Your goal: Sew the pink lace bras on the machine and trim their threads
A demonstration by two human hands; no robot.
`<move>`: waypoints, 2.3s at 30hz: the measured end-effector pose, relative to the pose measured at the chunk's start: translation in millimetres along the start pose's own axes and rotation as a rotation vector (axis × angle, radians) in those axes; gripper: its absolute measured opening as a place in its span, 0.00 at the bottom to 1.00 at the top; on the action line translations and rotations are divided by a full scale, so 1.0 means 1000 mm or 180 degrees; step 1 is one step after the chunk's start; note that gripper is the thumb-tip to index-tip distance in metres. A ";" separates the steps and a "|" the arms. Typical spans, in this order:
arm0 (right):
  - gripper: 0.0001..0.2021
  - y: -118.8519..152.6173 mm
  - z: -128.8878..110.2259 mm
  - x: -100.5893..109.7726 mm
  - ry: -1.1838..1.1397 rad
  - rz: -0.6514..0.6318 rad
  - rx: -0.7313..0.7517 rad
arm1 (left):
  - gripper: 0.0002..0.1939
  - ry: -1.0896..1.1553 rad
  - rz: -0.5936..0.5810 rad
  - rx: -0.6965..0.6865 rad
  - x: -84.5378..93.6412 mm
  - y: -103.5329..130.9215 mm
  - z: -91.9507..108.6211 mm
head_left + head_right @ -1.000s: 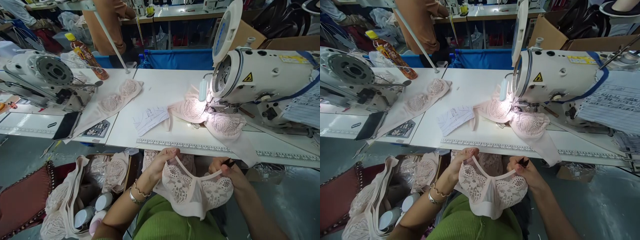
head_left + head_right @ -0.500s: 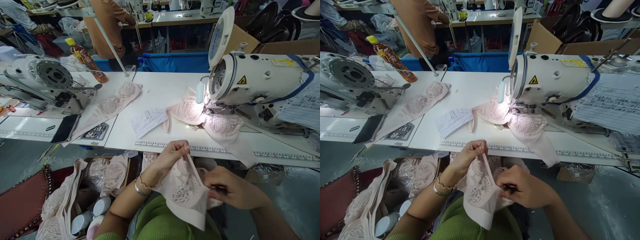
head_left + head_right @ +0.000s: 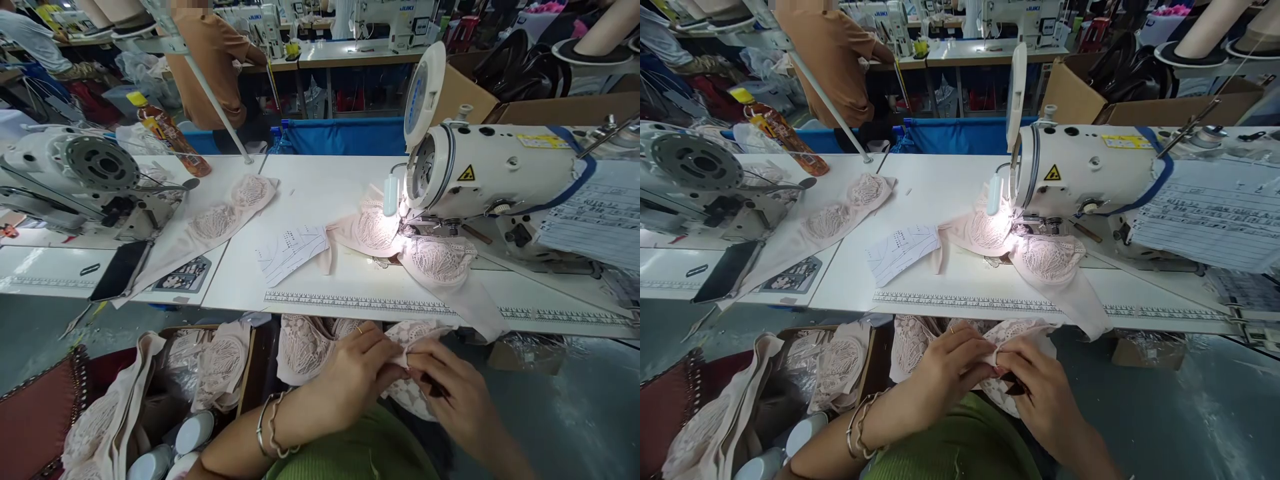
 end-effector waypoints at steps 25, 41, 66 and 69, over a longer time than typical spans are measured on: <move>0.08 0.013 0.029 0.028 0.0279 0.0723 -0.0241 | 0.02 0.0683 0.1373 0.0614 0.044 0.031 -0.046; 0.13 0.000 0.025 0.061 -0.0645 -0.0269 -0.0484 | 0.05 0.1733 0.0774 0.0998 0.041 0.028 -0.055; 0.05 -0.011 0.028 0.030 -0.0887 -0.0573 -0.0180 | 0.11 0.1491 -0.0519 0.0414 0.012 -0.017 -0.020; 0.09 -0.012 0.027 0.032 -0.1030 -0.0254 -0.0220 | 0.11 0.1713 -0.0563 0.0495 0.012 -0.017 -0.019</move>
Point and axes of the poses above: each hand's wrist, its own y-axis away from the middle knuckle, its own x-axis out of the back of the hand, z = x × y, the point moved 4 cm from there along -y, towards the middle knuckle, and after that the axes turned 11 degrees about -z, right-handed, at the moved point
